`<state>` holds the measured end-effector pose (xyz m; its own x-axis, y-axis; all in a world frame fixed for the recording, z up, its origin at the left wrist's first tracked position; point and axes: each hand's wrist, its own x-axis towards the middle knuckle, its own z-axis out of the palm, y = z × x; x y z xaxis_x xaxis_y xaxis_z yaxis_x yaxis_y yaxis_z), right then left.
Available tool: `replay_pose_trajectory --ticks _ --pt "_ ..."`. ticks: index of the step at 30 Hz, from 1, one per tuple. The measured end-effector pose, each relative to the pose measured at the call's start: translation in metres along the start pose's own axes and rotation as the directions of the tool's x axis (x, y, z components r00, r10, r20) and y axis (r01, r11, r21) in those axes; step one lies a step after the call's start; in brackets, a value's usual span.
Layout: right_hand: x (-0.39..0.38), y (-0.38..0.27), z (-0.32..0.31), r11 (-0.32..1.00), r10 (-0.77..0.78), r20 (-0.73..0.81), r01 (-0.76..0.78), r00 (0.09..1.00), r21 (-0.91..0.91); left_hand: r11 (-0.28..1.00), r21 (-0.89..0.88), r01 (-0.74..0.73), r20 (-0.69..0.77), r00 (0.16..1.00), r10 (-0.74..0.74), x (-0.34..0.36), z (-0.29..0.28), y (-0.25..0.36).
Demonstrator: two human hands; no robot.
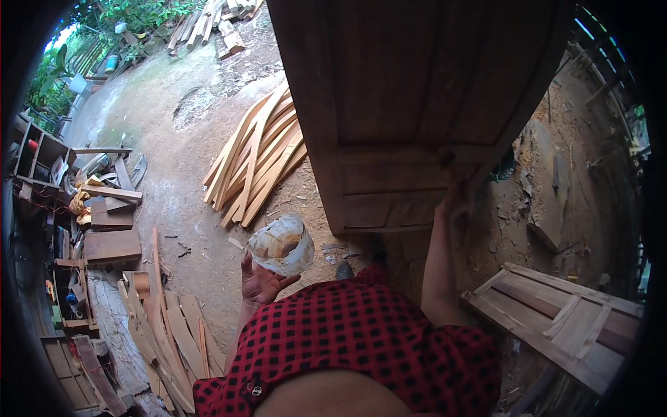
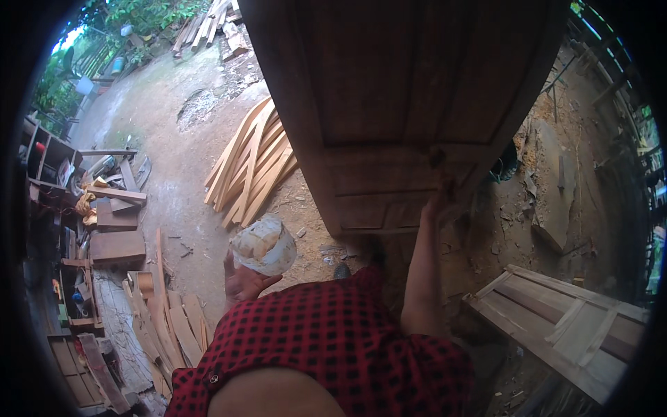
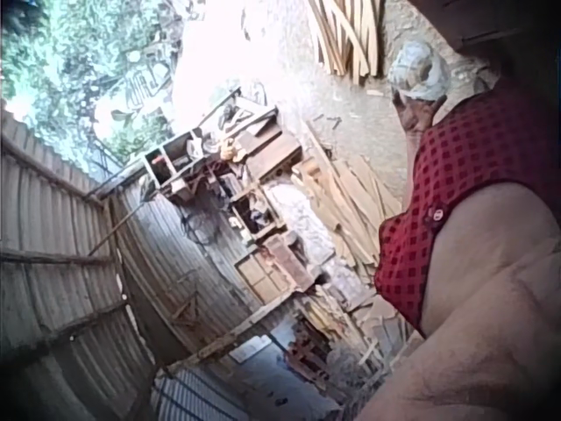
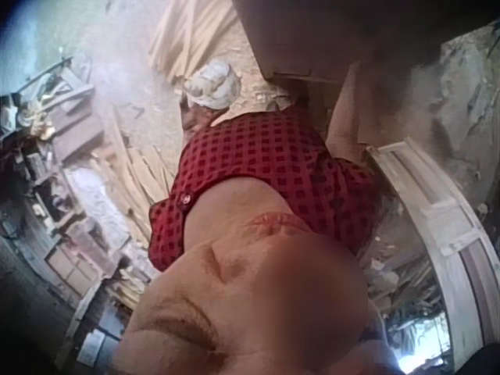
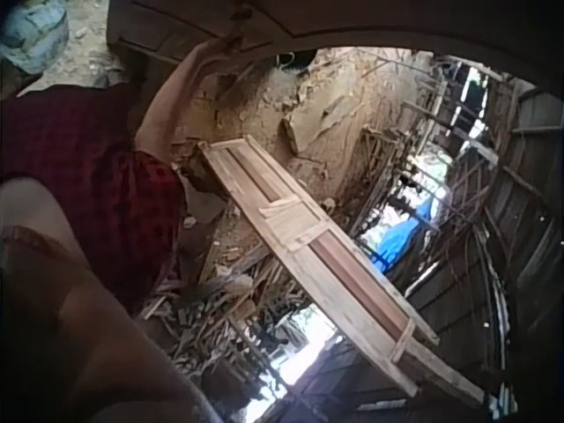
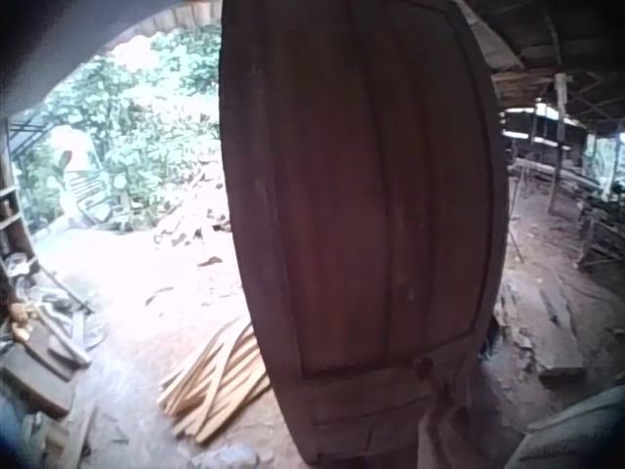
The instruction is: The person applies finish to a wooden door using a paintbrush, repeatedly dipping the brush into a handheld container and brushing the wood surfaces.
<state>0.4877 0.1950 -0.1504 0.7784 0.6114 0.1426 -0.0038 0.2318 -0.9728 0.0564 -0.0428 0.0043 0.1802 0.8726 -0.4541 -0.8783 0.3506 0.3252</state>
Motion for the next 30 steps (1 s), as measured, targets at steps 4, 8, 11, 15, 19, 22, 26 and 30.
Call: replay_pose_trajectory --ticks 4,8,11,15,19,22,26,30 --pt "-0.016 0.031 0.022 0.997 -0.059 0.022 0.060 0.998 -0.039 0.999 -0.039 0.026 -0.006 1.000 -0.026 -0.002 -0.009 0.001" --pt "-0.050 0.043 0.038 0.999 -0.036 0.132 0.035 0.991 0.013 1.000 -0.013 -0.004 -0.019 1.000 0.004 -0.012 -0.008 0.003" --pt "-0.073 0.074 0.032 0.962 -0.041 0.273 0.112 0.961 -0.248 1.000 0.017 0.011 -0.032 0.999 -0.010 -0.007 -0.006 0.004" --pt "-0.180 -0.038 0.083 0.919 0.052 0.704 0.242 0.708 -0.311 0.999 0.006 -0.045 -0.092 0.995 0.046 -0.020 -0.015 0.003" --pt "-0.213 -0.038 0.099 0.961 -0.175 0.829 0.274 0.531 0.027 0.999 0.023 -0.025 -0.057 0.998 0.026 -0.015 -0.008 0.005" --pt "-0.208 -0.031 0.098 0.999 -0.026 0.886 0.033 0.464 0.012 0.999 0.026 -0.027 -0.040 0.999 0.028 -0.012 -0.010 0.004" --pt "-0.161 -0.019 0.080 0.949 0.153 0.738 0.112 0.657 -0.296 0.999 0.029 -0.018 -0.066 0.998 0.019 -0.018 -0.018 0.004" --pt "-0.052 0.047 0.021 0.988 0.079 0.548 0.008 0.833 -0.155 0.999 0.018 0.027 -0.034 0.999 -0.027 -0.011 -0.021 0.005"
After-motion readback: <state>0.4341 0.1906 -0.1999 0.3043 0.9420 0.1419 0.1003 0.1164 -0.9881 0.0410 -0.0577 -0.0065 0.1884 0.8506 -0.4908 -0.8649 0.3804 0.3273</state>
